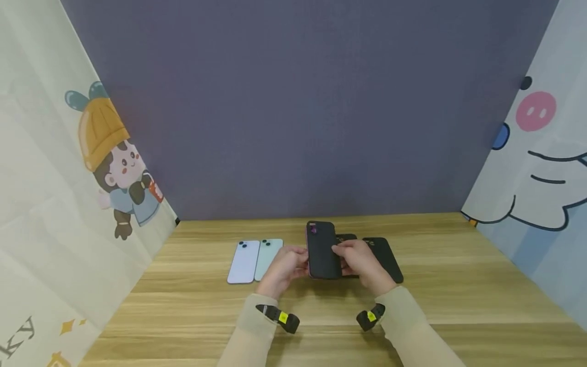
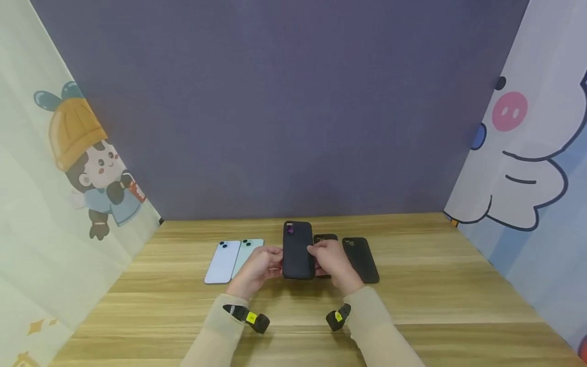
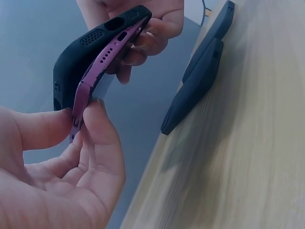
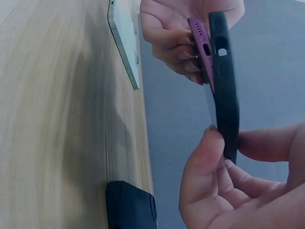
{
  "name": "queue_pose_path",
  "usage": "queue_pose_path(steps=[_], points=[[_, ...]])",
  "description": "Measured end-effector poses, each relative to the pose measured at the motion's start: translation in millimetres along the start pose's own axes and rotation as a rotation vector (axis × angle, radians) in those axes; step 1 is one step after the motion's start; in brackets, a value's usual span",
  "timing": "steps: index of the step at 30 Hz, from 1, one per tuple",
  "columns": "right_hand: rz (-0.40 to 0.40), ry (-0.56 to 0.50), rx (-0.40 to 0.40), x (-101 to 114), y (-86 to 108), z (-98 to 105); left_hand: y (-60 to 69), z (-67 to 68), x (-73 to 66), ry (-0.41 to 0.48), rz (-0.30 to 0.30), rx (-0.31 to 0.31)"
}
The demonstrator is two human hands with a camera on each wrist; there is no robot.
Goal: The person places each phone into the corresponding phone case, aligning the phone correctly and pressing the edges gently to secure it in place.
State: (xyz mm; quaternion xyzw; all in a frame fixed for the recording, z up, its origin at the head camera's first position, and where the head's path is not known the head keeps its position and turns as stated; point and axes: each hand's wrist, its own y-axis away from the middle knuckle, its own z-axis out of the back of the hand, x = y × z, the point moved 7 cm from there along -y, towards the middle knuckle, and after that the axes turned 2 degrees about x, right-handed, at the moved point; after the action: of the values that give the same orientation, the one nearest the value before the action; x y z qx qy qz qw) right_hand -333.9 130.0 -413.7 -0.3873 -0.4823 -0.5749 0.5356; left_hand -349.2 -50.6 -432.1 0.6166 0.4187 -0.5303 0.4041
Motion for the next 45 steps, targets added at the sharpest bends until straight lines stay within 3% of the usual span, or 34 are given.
queue_pose_path(steps=[12,22,26,45], points=[[-0.023,-0.044,0.003,-0.1,-1.1,1.0,-1.4,3.5,1.6,-0.031,0.017,0.034],[-0.018,-0.052,0.007,-2.5,-2.4,0.8,-1.6,4.7,1.7,0.025,0.047,0.020],[-0.013,-0.047,0.007,-2.4,-3.0,1.3,-1.8,4.0,0.5,0.009,0.061,0.012],[0.005,-0.081,0.061,1.1,0.6,1.3,2.4,5.0,-2.2,-0.067,0.028,-0.001]])
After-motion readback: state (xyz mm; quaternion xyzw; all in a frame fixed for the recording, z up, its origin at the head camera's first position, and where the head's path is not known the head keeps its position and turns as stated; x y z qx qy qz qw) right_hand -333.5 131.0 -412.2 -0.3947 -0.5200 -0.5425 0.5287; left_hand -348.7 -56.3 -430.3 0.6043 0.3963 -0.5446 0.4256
